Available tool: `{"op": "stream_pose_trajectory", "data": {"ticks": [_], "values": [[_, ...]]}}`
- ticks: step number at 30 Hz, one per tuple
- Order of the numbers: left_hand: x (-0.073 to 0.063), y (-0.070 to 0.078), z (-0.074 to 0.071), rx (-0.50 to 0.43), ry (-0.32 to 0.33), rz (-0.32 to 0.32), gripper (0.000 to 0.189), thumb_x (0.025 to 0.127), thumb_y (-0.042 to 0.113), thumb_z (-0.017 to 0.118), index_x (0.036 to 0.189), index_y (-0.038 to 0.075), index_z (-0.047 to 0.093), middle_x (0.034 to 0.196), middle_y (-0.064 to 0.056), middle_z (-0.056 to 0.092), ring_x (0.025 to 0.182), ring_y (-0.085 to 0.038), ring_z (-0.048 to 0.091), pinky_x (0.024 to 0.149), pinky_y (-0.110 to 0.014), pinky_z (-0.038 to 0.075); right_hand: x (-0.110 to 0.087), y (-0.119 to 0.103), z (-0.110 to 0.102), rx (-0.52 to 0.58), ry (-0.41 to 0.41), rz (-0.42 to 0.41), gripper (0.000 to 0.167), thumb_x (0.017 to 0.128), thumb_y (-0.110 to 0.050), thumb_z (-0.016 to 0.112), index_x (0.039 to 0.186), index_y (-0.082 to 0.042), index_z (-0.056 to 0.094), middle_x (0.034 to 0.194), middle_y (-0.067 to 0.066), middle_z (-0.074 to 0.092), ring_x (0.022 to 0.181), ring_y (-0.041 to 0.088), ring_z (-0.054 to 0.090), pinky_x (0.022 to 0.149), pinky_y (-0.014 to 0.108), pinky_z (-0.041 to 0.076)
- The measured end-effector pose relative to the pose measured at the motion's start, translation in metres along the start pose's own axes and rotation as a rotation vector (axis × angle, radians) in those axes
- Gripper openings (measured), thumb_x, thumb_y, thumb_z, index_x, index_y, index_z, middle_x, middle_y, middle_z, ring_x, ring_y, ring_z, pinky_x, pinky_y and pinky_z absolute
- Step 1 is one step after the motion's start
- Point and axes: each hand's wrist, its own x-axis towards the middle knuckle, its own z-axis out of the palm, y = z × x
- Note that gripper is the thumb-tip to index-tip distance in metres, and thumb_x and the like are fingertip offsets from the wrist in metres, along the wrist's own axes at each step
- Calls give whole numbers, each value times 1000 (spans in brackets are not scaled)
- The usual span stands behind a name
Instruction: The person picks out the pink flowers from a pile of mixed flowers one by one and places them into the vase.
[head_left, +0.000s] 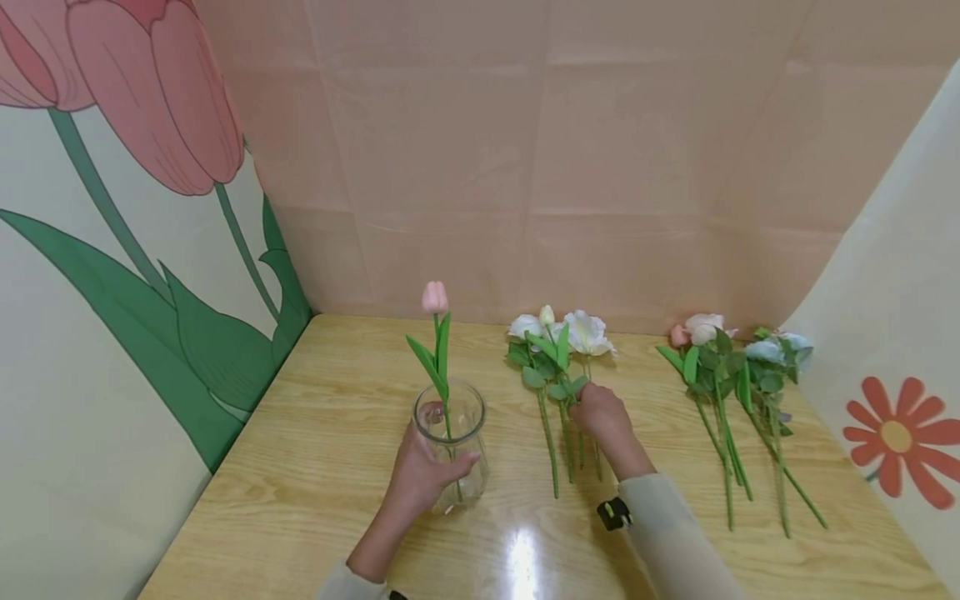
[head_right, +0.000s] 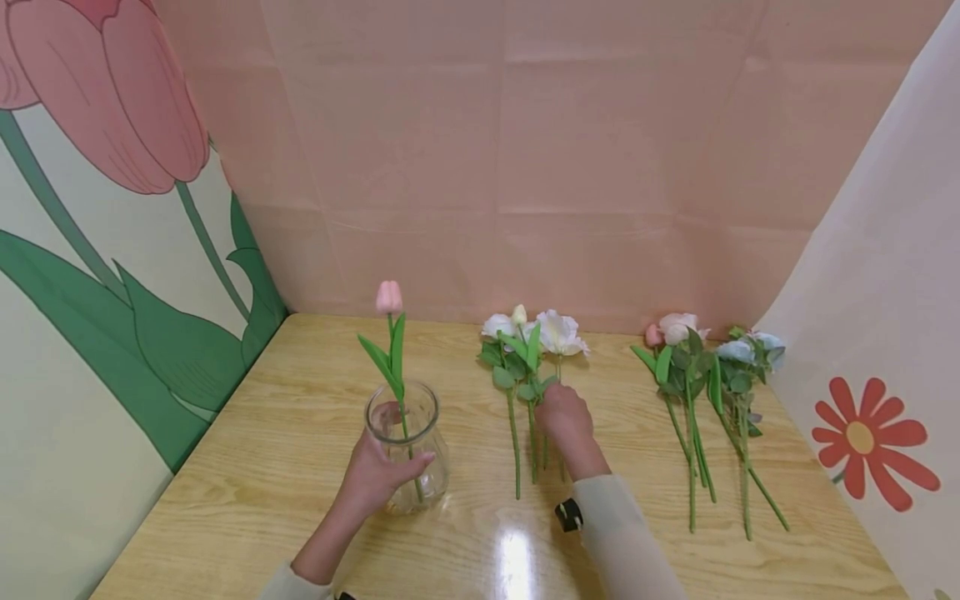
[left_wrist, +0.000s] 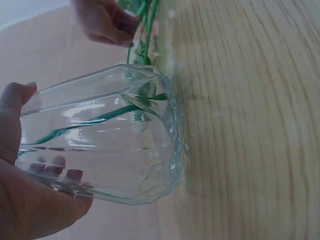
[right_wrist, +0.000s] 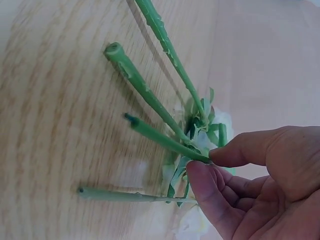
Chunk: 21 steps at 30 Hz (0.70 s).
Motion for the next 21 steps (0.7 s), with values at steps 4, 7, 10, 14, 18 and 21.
{"op": "stream_pose_trajectory", "data": {"ticks": [4, 7, 10, 14, 18, 21], "values": [[0, 0, 0, -7, -3, 2, 87, 71, 30, 92, 142, 16, 44, 142, -14, 52, 136, -38, 45, 111, -66, 34, 0, 1, -1, -4, 10, 0, 22, 92, -9, 61, 108, 5, 67, 104, 22, 68, 83, 29, 63, 68, 40, 54], [0, 0, 0, -2, -1, 1, 87, 71, 31, 92, 142, 17, 44, 143, -14, 52, 137, -39, 45, 111, -66, 34, -1, 1, -2, -2, 4, 6, 27, 93, -10, 61, 114, 6, 67, 109, 24, 68, 85, 29, 64, 70, 42, 55], [0, 0, 0, 0, 1, 5, 87, 71, 31, 92, 142, 16, 44, 143, -14, 52, 136, -39, 45, 111, -66, 34, -3, 1, -4, -2, -2, 17, 30, 94, -13, 61, 118, 6, 64, 114, 24, 67, 89, 31, 65, 73, 44, 56], [0, 0, 0, 1, 1, 9, 86, 70, 30, 92, 141, 16, 45, 142, -14, 53, 136, -38, 46, 111, -65, 35, -5, 2, -8, -7, 7, 17, 36, 93, -17, 61, 121, 6, 61, 117, 25, 65, 94, 34, 64, 77, 48, 55], [0, 1, 0, 11, 5, -4, 86, 70, 30, 92, 141, 16, 45, 143, -15, 52, 137, -39, 45, 111, -66, 35, -7, 5, -11, -2, 20, 6, 42, 92, -21, 60, 124, 7, 57, 118, 27, 64, 96, 38, 64, 78, 51, 54], [0, 2, 0, 15, 6, -12, 87, 70, 30, 92, 142, 16, 45, 143, -15, 52, 137, -39, 45, 111, -65, 35, -8, 8, -14, -3, 25, 1, 47, 94, -24, 59, 128, 7, 55, 122, 29, 62, 101, 42, 63, 79, 53, 54]]}}
